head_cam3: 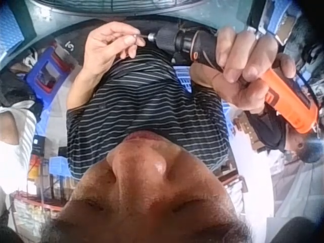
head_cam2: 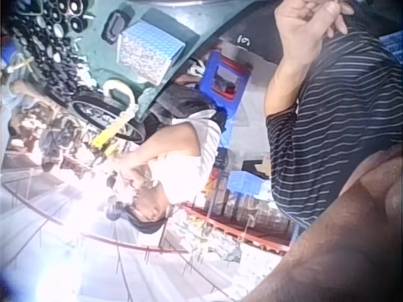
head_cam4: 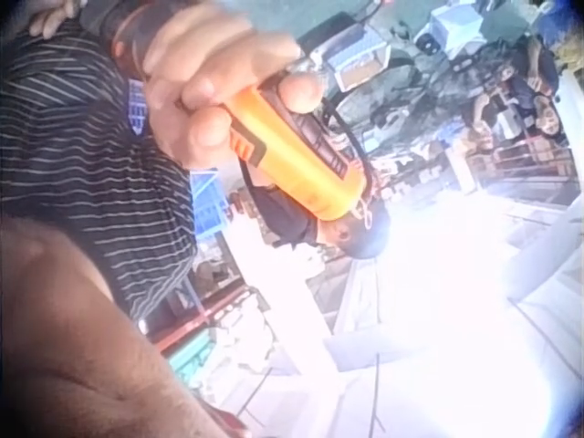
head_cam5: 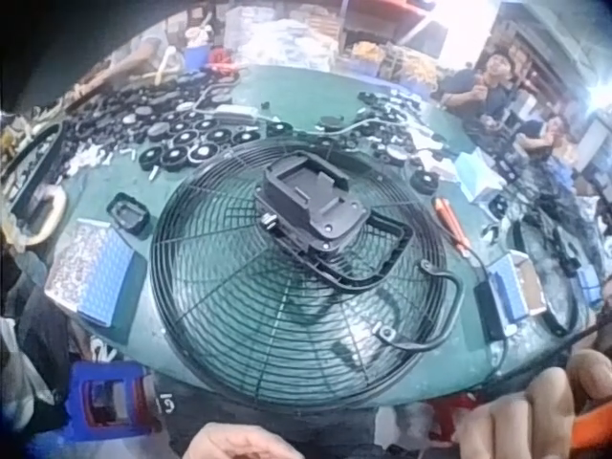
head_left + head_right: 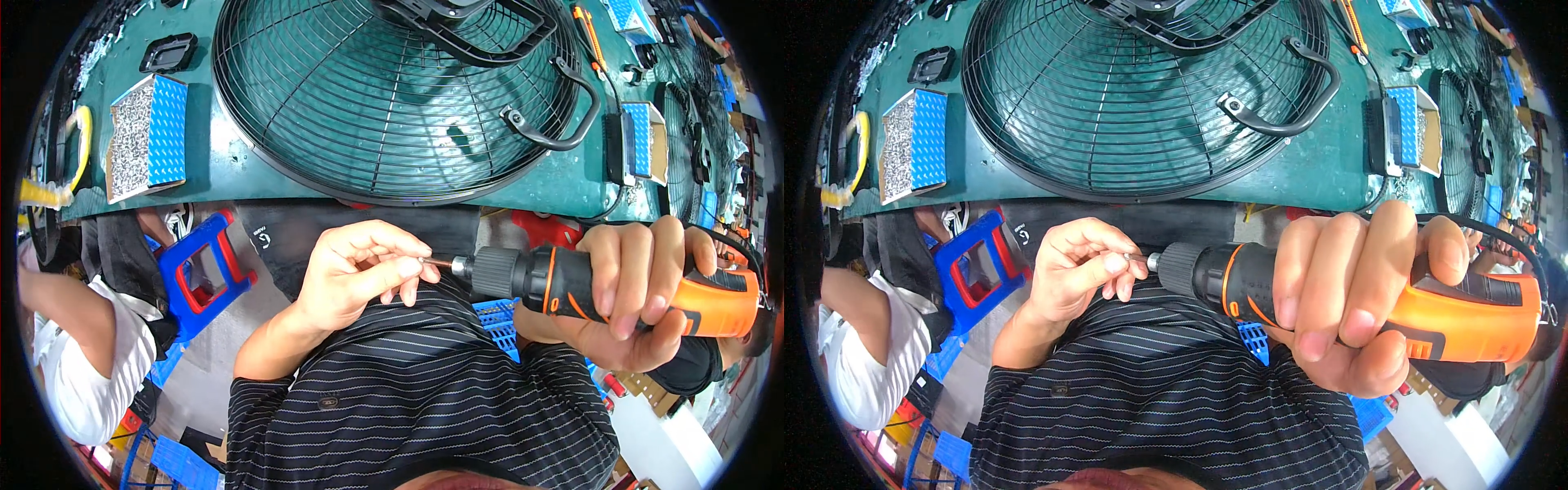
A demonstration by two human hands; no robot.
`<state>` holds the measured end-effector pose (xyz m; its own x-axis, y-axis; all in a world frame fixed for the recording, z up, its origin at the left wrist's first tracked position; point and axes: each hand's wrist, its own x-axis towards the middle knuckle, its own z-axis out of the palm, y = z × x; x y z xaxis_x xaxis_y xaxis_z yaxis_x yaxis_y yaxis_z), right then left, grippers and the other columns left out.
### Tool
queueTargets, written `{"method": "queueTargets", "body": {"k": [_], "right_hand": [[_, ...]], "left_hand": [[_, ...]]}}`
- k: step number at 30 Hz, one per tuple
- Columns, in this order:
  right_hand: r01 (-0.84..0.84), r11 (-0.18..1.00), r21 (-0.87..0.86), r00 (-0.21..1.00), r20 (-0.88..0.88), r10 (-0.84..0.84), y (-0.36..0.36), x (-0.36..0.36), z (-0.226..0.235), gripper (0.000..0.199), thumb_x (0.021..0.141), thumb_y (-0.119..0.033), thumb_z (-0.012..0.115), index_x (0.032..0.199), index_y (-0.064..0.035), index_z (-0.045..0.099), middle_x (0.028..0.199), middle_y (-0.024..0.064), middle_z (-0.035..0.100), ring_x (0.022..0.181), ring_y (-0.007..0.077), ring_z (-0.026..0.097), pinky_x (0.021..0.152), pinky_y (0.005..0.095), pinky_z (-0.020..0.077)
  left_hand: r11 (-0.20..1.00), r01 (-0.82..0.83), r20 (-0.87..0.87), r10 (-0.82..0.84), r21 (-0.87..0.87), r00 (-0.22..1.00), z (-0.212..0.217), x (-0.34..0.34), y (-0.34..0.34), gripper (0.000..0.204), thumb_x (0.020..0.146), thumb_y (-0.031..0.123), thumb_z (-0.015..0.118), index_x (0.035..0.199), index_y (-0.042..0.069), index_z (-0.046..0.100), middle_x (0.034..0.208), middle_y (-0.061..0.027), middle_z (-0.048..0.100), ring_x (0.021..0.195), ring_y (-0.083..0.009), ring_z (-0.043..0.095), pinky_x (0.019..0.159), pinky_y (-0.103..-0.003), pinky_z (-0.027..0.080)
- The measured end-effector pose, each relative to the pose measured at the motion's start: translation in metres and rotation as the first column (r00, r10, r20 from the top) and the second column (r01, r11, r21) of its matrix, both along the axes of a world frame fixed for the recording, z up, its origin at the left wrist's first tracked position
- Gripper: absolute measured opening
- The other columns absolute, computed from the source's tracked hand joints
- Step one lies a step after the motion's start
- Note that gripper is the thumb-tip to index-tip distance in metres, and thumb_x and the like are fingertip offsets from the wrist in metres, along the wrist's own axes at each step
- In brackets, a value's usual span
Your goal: Assembling the metal guard and components of an electric fan on a production line.
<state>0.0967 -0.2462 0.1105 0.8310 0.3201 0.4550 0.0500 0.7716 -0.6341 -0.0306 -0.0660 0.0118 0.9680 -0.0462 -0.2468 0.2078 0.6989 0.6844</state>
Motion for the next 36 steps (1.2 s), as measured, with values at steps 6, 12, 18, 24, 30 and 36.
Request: {"method": "queueTargets", "body": {"k": [6,12,18,24,30,36], "right_hand": [[-0.180,0.975,-0.127,0.969,0.146,0.198,-0.003,0.017,0.002,0.043,0.082,-0.007,0.071,0.117,-0.0050,0.046,0.083,0.0031,0.056,0.062,0.0113,0.062,0.061,0.0252,0.0538],[-0.202,0.941,-0.270,0.911,0.300,0.282,0.011,0.025,-0.005,0.050,0.077,-0.005,0.074,0.119,-0.0087,0.048,0.079,0.0013,0.061,0.059,0.0114,0.063,0.058,0.0258,0.0550],[-0.175,0.912,-0.372,0.921,0.265,0.284,0.029,0.031,-0.009,0.050,0.077,-0.004,0.074,0.120,-0.0090,0.049,0.078,0.0017,0.062,0.059,0.0124,0.065,0.058,0.0274,0.0545],[-0.302,0.826,-0.476,0.856,0.246,0.454,0.042,0.042,-0.004,0.050,0.079,-0.006,0.077,0.121,-0.0094,0.050,0.082,0.0053,0.066,0.061,0.0149,0.068,0.060,0.0292,0.0555],[-0.264,0.798,-0.541,0.868,0.227,0.441,0.055,0.036,-0.001,0.050,0.081,-0.006,0.077,0.122,-0.0089,0.048,0.082,0.0054,0.066,0.062,0.0145,0.067,0.060,0.0285,0.0557],[-0.074,0.834,-0.547,0.902,0.320,0.290,0.063,0.017,-0.006,0.047,0.083,-0.009,0.074,0.122,-0.0077,0.048,0.080,0.0029,0.061,0.061,0.0123,0.064,0.059,0.0252,0.0547]], "left_hand": [[0.564,-0.291,0.354,-0.001,0.773,0.935,0.001,0.006,0.000,0.026,0.078,0.000,0.079,0.101,0.000,0.065,0.090,-0.0118,0.069,0.077,-0.0183,0.065,0.063,-0.028,0.050],[-0.363,-0.569,0.615,0.017,0.738,0.788,-0.007,0.017,0.010,0.058,0.068,0.043,0.089,0.107,0.015,0.057,0.133,-0.0215,0.049,0.129,-0.0443,0.041,0.104,-0.058,0.036],[-0.434,-0.509,0.595,0.080,0.743,0.800,-0.020,0.024,0.011,0.057,0.070,0.047,0.087,0.109,0.017,0.059,0.139,-0.0231,0.047,0.132,-0.0455,0.037,0.107,-0.059,0.032],[-0.342,-0.493,0.543,0.065,0.800,0.837,-0.027,0.024,0.017,0.059,0.068,0.045,0.088,0.112,0.018,0.059,0.140,-0.0229,0.048,0.134,-0.0459,0.036,0.109,-0.059,0.027],[-0.320,-0.458,0.484,0.003,0.829,0.875,-0.027,0.022,0.040,0.069,0.071,0.051,0.083,0.124,0.017,0.056,0.142,-0.0212,0.049,0.135,-0.0467,0.037,0.111,-0.059,0.024],[-0.297,-0.485,0.499,-0.031,0.823,0.866,-0.032,0.022,0.050,0.066,0.073,0.052,0.081,0.125,0.019,0.057,0.140,-0.0184,0.052,0.135,-0.0460,0.039,0.112,-0.058,0.021]]}}
